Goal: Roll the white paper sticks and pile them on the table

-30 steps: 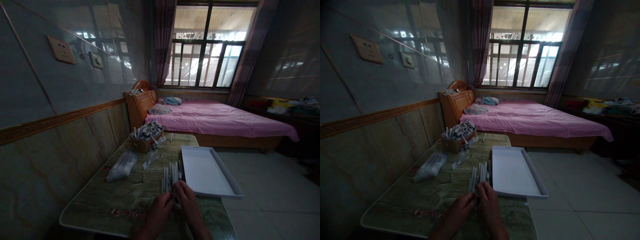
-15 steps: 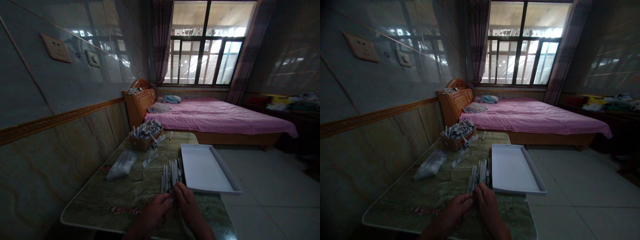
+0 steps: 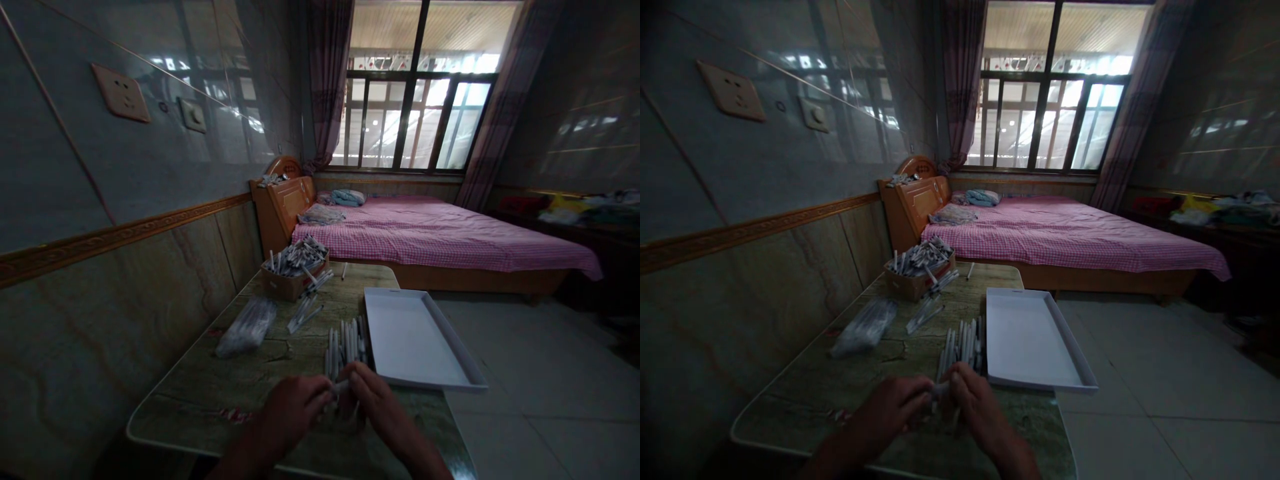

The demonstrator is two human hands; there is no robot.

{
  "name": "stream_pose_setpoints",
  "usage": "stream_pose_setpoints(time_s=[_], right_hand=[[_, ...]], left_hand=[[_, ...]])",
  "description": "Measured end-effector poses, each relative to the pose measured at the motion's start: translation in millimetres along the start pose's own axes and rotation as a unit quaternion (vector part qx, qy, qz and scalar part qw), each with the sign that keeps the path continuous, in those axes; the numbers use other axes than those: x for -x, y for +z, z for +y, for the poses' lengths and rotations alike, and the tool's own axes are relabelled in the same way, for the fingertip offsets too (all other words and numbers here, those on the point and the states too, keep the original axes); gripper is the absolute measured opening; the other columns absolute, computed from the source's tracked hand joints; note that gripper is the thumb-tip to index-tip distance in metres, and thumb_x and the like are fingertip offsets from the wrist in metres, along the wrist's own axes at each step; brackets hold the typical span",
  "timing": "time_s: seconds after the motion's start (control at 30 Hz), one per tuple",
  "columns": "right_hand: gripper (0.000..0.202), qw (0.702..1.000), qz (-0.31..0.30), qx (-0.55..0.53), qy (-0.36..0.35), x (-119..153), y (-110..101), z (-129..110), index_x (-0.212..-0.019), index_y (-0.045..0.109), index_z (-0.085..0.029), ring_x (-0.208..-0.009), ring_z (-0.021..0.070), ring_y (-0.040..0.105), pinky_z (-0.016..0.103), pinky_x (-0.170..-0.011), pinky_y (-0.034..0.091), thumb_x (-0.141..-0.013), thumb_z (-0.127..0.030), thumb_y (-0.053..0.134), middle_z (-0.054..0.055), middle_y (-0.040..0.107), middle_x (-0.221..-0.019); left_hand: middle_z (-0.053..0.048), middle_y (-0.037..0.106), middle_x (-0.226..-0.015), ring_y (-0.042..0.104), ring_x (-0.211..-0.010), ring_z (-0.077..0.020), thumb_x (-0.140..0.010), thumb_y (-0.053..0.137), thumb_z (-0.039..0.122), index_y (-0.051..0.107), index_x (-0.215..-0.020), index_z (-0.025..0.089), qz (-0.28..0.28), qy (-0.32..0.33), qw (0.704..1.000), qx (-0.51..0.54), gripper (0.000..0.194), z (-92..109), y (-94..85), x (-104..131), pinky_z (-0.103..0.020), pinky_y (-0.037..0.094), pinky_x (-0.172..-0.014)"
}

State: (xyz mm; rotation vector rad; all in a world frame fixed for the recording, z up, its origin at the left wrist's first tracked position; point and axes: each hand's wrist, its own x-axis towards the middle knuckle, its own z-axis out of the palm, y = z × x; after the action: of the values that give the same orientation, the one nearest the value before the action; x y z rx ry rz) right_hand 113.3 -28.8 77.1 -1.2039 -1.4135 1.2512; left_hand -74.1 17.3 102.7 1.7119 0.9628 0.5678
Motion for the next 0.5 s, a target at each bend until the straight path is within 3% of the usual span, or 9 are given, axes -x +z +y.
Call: stream_pose_setpoints(time_s=[0.07,0.17,0.27,0.4,0.47,0.5], right_hand=[[0.049,0.998,-0.040,-0.007,0.043,-0.5,-4.0,-2.6,-0.084,0.054,-0.022,-0.050,0.0114,0.054,0.019,-0.043,0.039,-0.092,-0.068,0.039,-0.004,0.058,-0.062],[0.052,0.986,-0.124,-0.015,0.110,-1.0,-7.6,-8.8,-0.075,0.056,-0.020,-0.040,0.0093,0.050,0.018,-0.039,0.036,-0.092,-0.066,0.040,-0.004,0.059,-0.054],[0.050,0.969,-0.195,-0.023,0.149,0.3,-7.8,-19.9,-0.075,0.063,-0.018,-0.033,0.0065,0.042,0.016,-0.038,0.031,-0.091,-0.061,0.044,-0.005,0.058,-0.049],[0.049,0.963,-0.235,0.029,0.128,9.8,-4.1,-29.0,-0.074,0.068,-0.019,-0.033,0.0055,0.036,0.015,-0.038,0.028,-0.092,-0.058,0.045,-0.008,0.049,-0.044],[0.045,0.971,-0.210,0.084,0.076,18.4,-0.9,-22.2,-0.073,0.070,-0.020,-0.038,0.0061,0.040,0.016,-0.039,0.028,-0.093,-0.053,0.048,-0.006,0.053,-0.049],[0.041,0.974,-0.192,0.111,0.045,23.0,1.0,-14.9,-0.072,0.070,-0.021,-0.041,0.0067,0.043,0.016,-0.040,0.028,-0.092,-0.051,0.050,-0.005,0.056,-0.053]], left_hand=[[-0.001,0.064,-0.063,0.055,-0.060,-0.0168,-0.080,0.071,0.032,0.070,-0.068,0.026,0.065,0.066,0.989,-0.114,0.013,5.1,-6.3,3.4,-0.025,0.036,-0.060],[-0.001,0.066,-0.063,0.057,-0.061,-0.0183,-0.078,0.073,0.027,0.067,-0.064,0.026,0.076,0.121,0.966,-0.214,0.015,3.7,-10.8,6.3,-0.026,0.038,-0.061],[-0.002,0.067,-0.066,0.059,-0.064,-0.0194,-0.083,0.069,0.024,0.066,-0.067,0.025,0.048,0.181,0.938,-0.293,0.016,-2.0,-11.2,7.7,-0.026,0.040,-0.062],[-0.004,0.070,-0.074,0.063,-0.068,-0.0220,-0.085,0.062,0.018,0.065,-0.075,0.024,-0.041,0.237,0.899,-0.366,0.012,-10.2,-8.4,12.7,-0.029,0.043,-0.063],[-0.004,0.069,-0.073,0.063,-0.064,-0.0226,-0.081,0.064,0.020,0.065,-0.073,0.025,-0.080,0.230,0.906,-0.345,0.009,-14.1,-5.6,17.1,-0.030,0.044,-0.061],[-0.004,0.068,-0.069,0.062,-0.061,-0.0222,-0.078,0.067,0.022,0.064,-0.070,0.025,-0.078,0.209,0.926,-0.304,0.009,-15.5,-4.0,19.6,-0.030,0.044,-0.060]])
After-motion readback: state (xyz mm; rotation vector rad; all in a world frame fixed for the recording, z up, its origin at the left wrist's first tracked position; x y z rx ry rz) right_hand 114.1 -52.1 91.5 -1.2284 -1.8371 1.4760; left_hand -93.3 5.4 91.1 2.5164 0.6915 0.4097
